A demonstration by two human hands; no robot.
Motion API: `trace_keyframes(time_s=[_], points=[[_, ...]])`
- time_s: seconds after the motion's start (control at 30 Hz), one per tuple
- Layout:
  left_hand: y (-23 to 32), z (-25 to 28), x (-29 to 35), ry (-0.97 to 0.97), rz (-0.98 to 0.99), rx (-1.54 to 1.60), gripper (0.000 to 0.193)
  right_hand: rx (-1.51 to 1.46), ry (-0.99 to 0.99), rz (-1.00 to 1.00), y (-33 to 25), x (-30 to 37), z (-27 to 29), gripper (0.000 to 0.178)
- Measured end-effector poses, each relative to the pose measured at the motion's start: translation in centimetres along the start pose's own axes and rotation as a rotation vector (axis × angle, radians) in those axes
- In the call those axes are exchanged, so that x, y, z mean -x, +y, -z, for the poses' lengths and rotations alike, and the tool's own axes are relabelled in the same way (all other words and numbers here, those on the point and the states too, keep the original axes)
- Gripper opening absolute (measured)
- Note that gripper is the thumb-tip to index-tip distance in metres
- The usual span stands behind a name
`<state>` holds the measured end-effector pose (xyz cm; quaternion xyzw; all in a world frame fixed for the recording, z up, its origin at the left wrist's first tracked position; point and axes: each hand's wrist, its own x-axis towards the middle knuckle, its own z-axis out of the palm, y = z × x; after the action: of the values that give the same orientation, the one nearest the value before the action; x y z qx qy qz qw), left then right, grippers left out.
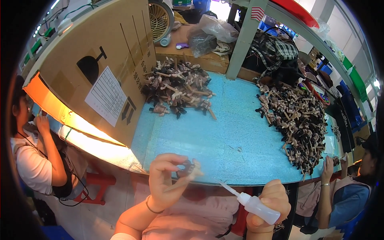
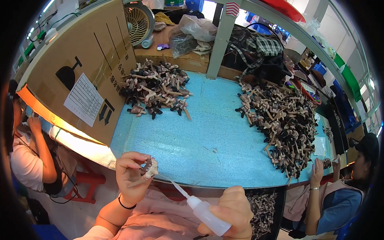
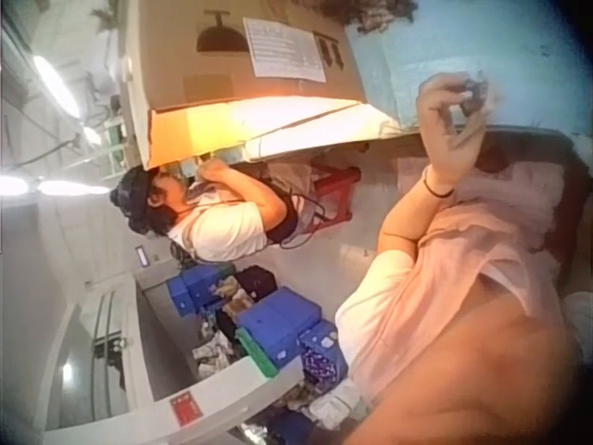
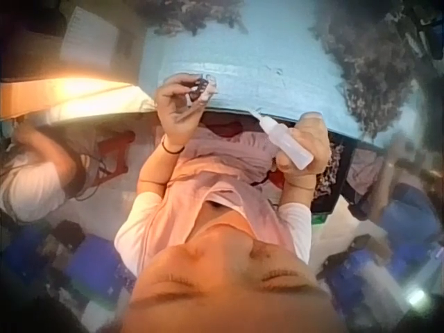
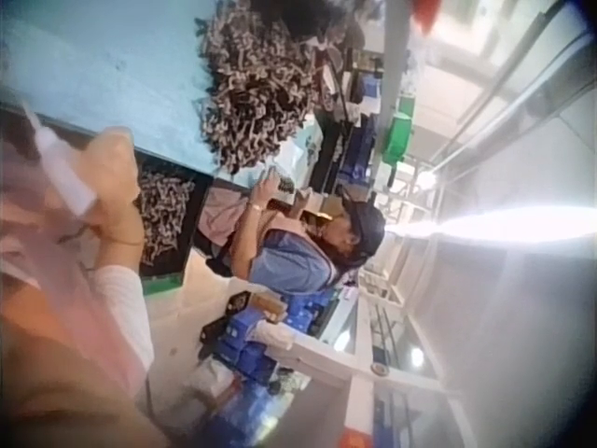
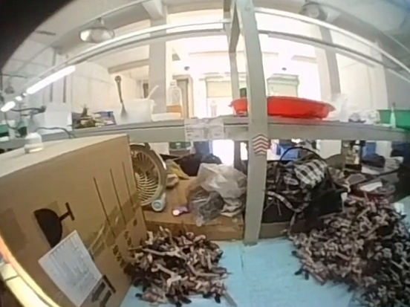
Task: The person assembles small plastic action figures by gluing their parts together with a glue bottle at a factory workbench.
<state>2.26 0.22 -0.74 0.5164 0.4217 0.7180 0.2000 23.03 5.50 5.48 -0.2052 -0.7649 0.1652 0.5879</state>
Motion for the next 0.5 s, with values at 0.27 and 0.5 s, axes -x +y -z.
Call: trace_keyframes(time_s=[0.27, 0.5], points=[[0.2, 0.1, 0.2, -0.035, -0.022, 0.005, 0.042, -0.028, 0.182, -0.083, 0.6, 0.1, -0.7, 0.052], [0.1, 0.2, 0.1, -0.061, -0.049, 0.004, 0.039, -0.064, -0.052, -0.040, -0.2, -1.0, 0.2, 0.051]])
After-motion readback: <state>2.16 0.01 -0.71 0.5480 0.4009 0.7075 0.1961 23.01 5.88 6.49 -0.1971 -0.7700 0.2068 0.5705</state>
